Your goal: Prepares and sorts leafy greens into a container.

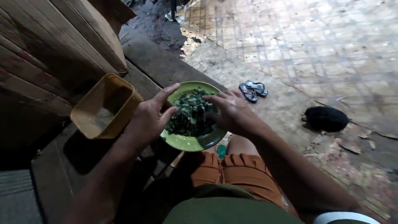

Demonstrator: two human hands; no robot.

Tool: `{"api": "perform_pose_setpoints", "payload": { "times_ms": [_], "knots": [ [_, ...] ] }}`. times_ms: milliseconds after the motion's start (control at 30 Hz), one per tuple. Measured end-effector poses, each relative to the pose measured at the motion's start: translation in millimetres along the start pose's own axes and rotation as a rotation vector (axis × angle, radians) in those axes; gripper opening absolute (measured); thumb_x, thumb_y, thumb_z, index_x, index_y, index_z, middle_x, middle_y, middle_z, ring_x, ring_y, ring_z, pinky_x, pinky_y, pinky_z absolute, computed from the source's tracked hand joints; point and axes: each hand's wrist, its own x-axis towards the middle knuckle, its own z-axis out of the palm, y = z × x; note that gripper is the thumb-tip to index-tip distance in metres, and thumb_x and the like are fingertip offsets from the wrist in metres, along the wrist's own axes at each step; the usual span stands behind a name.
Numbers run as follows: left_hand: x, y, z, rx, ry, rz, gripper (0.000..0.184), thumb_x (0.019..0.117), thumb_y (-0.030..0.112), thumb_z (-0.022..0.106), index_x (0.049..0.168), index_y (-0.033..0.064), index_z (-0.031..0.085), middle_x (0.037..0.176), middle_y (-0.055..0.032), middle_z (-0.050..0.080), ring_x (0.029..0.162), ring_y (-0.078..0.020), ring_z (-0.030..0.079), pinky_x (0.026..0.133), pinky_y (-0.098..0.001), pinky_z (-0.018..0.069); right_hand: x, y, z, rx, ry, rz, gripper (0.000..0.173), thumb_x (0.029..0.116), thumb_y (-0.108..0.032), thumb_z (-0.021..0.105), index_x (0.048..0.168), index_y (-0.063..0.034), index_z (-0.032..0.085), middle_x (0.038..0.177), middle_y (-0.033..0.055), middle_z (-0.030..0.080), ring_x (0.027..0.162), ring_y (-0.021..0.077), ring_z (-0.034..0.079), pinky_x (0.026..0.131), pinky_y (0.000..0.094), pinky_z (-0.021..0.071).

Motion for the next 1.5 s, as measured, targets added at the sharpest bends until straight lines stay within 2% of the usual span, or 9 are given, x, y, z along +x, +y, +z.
{"api": "perform_pose_setpoints", "payload": {
  "times_ms": [100,267,433,767,933,1033,1167,1367,1500],
  "knots": [
    [-1.2,-4.0,-7.1,0.022,0.005,-0.009,0.049,0.0997,0.018,0.066,0.147,0.0167,0.055,0.087,-0.0008,0.070,0.072,-0.0060,0.065,0.069,-0.0257,0.0562,8.9,-12.2,11.0,-0.053,-0.089,-0.032,0.044,0.0910,-0.025,0.076,0.134,-0.0156,0.068,0.108,0.0103,0.073,0.104,0.0320,0.067,0.103,0.0590,0.0428],
    [-13.9,-24.8,-45.8,0.193,0.076,-0.071,0.028,0.1033,0.020,0.060,0.128,0.0120,0.069,0.107,-0.0085,0.073,0.088,-0.0130,0.070,0.082,-0.0359,0.0581,29.0,-9.7,6.6,-0.037,-0.127,-0.048,0.011,0.0955,-0.011,0.066,0.102,-0.0107,0.075,0.096,0.0112,0.072,0.090,0.0323,0.071,0.076,0.0561,0.0563],
    [-30.8,-58.2,-78.9,0.305,0.176,-0.316,0.024,0.1065,0.016,0.054,0.118,0.0035,0.071,0.109,-0.0192,0.072,0.097,-0.0321,0.070,0.090,-0.0566,0.0539,48.0,-11.6,-29.1,0.116,-0.176,0.003,0.013,0.1008,-0.015,0.061,0.104,-0.0122,0.073,0.098,0.0058,0.072,0.090,0.0212,0.069,0.080,0.0478,0.0571],
    [-31.1,-89.2,-85.2,0.419,0.153,-0.567,0.036,0.1067,0.009,0.052,0.142,0.0036,0.058,0.128,-0.0308,0.064,0.118,-0.0533,0.061,0.099,-0.0735,0.0412,47.9,-35.1,-57.6,0.164,-0.229,-0.129,0.020,0.1029,-0.012,0.058,0.116,-0.0134,0.073,0.100,0.0021,0.074,0.088,0.0108,0.069,0.083,0.0330,0.0566],
    [-24.6,-77.4,-75.2,0.449,0.119,-0.405,0.030,0.1040,0.007,0.054,0.131,-0.0021,0.065,0.141,-0.0292,0.056,0.135,-0.0517,0.048,0.111,-0.0677,0.0347,38.8,-36.7,-66.4,0.173,-0.254,-0.065,0.028,0.1028,-0.011,0.057,0.127,-0.0165,0.071,0.108,0.0027,0.074,0.091,0.0101,0.069,0.083,0.0314,0.0565],
    [-13.7,-59.8,-56.6,0.367,0.085,-0.194,0.026,0.1037,0.015,0.056,0.112,-0.0019,0.073,0.134,-0.0251,0.062,0.128,-0.0460,0.056,0.107,-0.0643,0.0404,33.8,-32.2,-62.1,0.177,-0.208,-0.090,0.028,0.1018,-0.010,0.059,0.126,-0.0149,0.071,0.108,0.0035,0.074,0.091,0.0105,0.070,0.083,0.0309,0.0578],
    [6.5,-32.1,-16.6,0.172,-0.044,-0.054,0.024,0.1018,0.021,0.059,0.110,0.0056,0.076,0.128,-0.0131,0.068,0.122,-0.0309,0.062,0.104,-0.0532,0.0479,24.1,-26.5,-51.5,0.144,-0.124,-0.058,0.023,0.1019,-0.011,0.059,0.120,-0.0152,0.073,0.107,0.0033,0.074,0.091,0.0143,0.071,0.084,0.0372,0.0590],
    [27.2,-18.5,25.6,0.170,-0.247,-0.022,0.035,0.1010,0.039,0.064,0.115,0.0087,0.075,0.121,-0.0118,0.070,0.117,-0.0344,0.063,0.099,-0.0614,0.0473,4.6,-9.1,-35.5,0.107,-0.078,0.007,0.020,0.1007,-0.013,0.062,0.117,-0.0157,0.073,0.105,0.0046,0.073,0.090,0.0219,0.072,0.079,0.0492,0.0592],
    [27.8,-18.1,26.8,0.203,-0.212,-0.009,0.019,0.0984,0.024,0.068,0.103,0.0080,0.076,0.116,-0.0112,0.071,0.113,-0.0345,0.064,0.094,-0.0616,0.0481,-4.9,2.0,-29.8,0.078,-0.029,0.011,0.019,0.0992,-0.012,0.064,0.116,-0.0139,0.073,0.104,0.0052,0.073,0.091,0.0221,0.071,0.079,0.0477,0.0589]
  ]
}}
